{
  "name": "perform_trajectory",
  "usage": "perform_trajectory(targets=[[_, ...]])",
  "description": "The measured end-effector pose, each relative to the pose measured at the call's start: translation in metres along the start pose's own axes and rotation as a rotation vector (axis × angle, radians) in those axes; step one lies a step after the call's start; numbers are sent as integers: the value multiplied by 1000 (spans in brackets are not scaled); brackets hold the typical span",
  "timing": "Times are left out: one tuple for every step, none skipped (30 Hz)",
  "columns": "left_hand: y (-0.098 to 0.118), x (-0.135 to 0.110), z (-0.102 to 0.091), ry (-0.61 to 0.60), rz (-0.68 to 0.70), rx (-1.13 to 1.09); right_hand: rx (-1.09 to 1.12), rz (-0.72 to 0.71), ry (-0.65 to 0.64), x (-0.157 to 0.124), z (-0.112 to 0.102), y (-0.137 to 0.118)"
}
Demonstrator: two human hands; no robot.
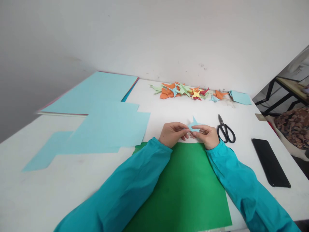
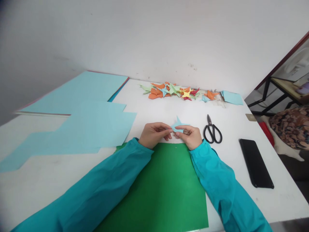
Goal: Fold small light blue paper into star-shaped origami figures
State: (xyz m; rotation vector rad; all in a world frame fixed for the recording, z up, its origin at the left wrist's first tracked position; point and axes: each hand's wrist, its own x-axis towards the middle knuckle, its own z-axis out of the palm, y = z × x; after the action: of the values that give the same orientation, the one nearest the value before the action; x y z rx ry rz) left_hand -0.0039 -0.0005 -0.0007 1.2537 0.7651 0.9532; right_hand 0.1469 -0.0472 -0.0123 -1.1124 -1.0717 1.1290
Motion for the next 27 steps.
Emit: perform_trajectory(targets=[[0, 0, 0, -5, -3, -1, 1, 0, 1, 0, 0, 1], [0, 0, 0, -9, -7, 0, 3, 0, 4, 1, -1, 1], [0, 0, 0, -11, -11, 1, 6, -2, 10, 1, -1, 2], [0, 0, 0, -9, -15, 2, 9, -3, 15, 1, -1, 2], [0, 1, 0, -7, -19, 4, 12, -4, 18, 1, -1, 3], [0, 1, 0, -3, -21, 4, 13, -4, 20, 1, -1, 3], [1, 1, 0, -1, -23, 4, 12, -3, 22, 1, -1, 3], [1, 1, 0, 0, -24, 4, 10, -1, 22, 1, -1, 3], [1, 1, 0, 0, -23, 5, 5, 1, 22, 1, -1, 3], [1, 1, 0, 2, -21, 6, 2, 1, 21, 1, -1, 3], [1, 1, 0, 5, -19, 8, 0, -1, 22, 1, 0, 3], [1, 1, 1, 9, -17, 10, -1, -2, 19, 1, 0, 3], [1, 1, 1, 12, -16, 10, 0, -5, 17, 1, 0, 3], [0, 1, 1, 13, -16, 8, 1, -6, 14, 1, 0, 3], [0, 1, 1, 13, -16, 3, 2, -8, 13, 1, -1, 3], [0, 2, 1, 12, -16, -2, 1, -8, 13, 1, -1, 3], [0, 2, 1, 11, -15, -7, -1, -6, 13, 1, -1, 3], [0, 2, 1, 12, -14, -10, -3, -3, 14, 0, -1, 3], [-1, 2, 1, 14, -13, -12, -3, 0, 15, 0, -1, 3], [-1, 2, 1, 15, -13, -12, -3, 4, 15, 0, -1, 3], [-1, 2, 1, 18, -12, -13, -1, 7, 13, 0, -1, 3], [-1, 2, 1, 19, -12, -14, 2, 9, 11, 0, -1, 3], [-1, 2, 1, 19, -12, -16, 4, 10, 8, 0, -1, 2], [-2, 2, 1, 19, -11, -20, 5, 11, 6, 0, -1, 2], [-2, 2, 1, 21, -10, -24, 4, 11, 4, 0, -1, 2], [-2, 2, 1, 22, -9, -27, 2, 11, 5, 0, -1, 2], [-2, 2, 1, 25, -8, -30, -1, 12, 8, 0, -1, 2]])
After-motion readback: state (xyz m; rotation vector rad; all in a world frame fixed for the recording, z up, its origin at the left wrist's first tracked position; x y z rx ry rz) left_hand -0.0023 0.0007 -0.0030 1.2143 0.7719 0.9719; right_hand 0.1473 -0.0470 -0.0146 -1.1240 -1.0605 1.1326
